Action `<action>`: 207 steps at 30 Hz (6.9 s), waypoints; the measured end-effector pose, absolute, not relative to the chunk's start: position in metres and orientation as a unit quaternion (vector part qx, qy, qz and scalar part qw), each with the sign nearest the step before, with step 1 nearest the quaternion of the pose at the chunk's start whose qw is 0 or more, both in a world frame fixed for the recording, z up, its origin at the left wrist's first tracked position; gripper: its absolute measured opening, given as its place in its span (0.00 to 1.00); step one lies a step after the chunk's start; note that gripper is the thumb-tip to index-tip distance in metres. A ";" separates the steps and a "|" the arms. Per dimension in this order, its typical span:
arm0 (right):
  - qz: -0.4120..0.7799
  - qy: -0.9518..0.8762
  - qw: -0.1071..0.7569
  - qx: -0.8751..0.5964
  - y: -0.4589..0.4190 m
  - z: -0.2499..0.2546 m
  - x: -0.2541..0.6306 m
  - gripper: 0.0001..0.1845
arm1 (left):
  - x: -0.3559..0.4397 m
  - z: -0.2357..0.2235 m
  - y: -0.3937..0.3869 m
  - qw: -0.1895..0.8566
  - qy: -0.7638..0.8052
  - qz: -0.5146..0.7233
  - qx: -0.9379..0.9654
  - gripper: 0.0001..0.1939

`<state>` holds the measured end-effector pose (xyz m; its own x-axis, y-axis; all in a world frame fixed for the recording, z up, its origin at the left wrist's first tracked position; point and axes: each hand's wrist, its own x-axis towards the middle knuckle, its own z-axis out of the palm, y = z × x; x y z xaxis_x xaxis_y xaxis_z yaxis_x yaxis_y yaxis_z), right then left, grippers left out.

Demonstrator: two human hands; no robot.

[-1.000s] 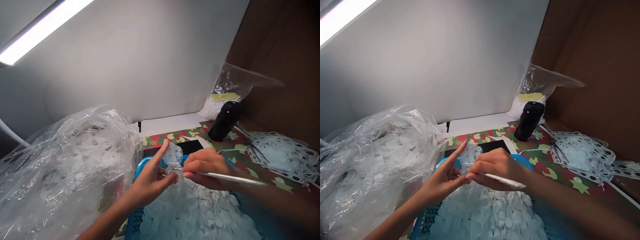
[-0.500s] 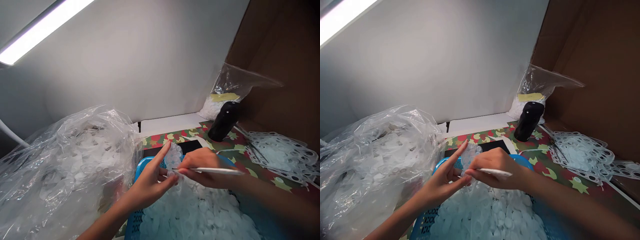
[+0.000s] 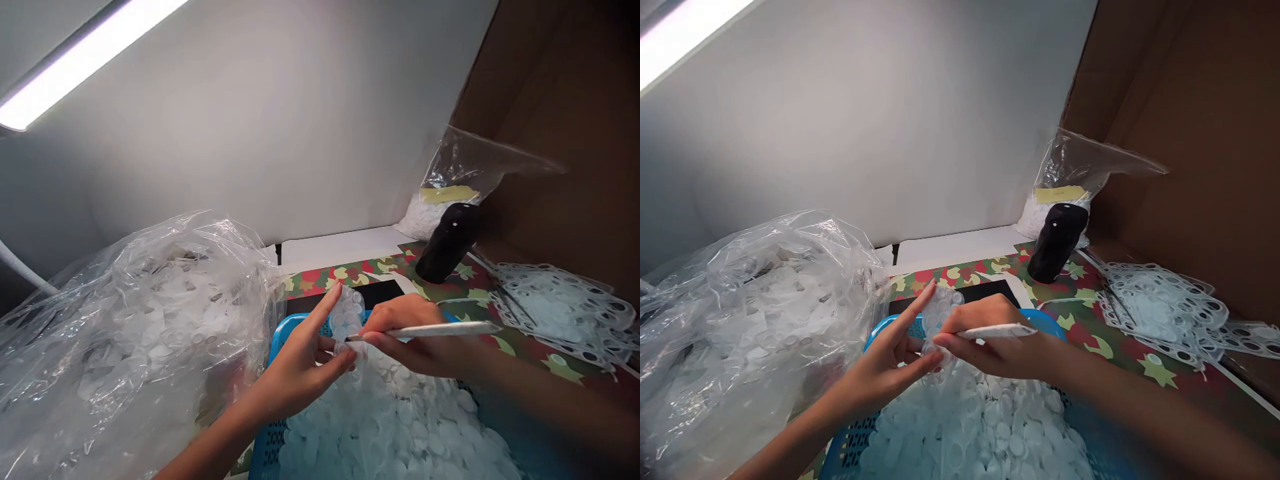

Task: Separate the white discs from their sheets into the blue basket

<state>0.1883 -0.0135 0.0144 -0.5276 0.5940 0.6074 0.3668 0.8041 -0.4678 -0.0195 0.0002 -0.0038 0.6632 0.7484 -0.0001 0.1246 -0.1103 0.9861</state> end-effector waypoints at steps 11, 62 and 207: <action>0.177 -0.866 0.360 -0.298 -0.015 0.018 0.189 0.09 | -0.019 -0.002 -0.001 0.591 0.307 0.258 0.700 0.40; 0.044 -0.902 0.374 -0.213 -0.015 0.014 0.184 0.06 | -0.020 -0.002 0.001 0.576 0.307 0.256 0.713 0.41; 0.098 -0.883 0.328 -0.320 -0.009 0.019 0.184 0.12 | -0.018 -0.005 0.007 0.489 0.353 0.373 0.705 0.20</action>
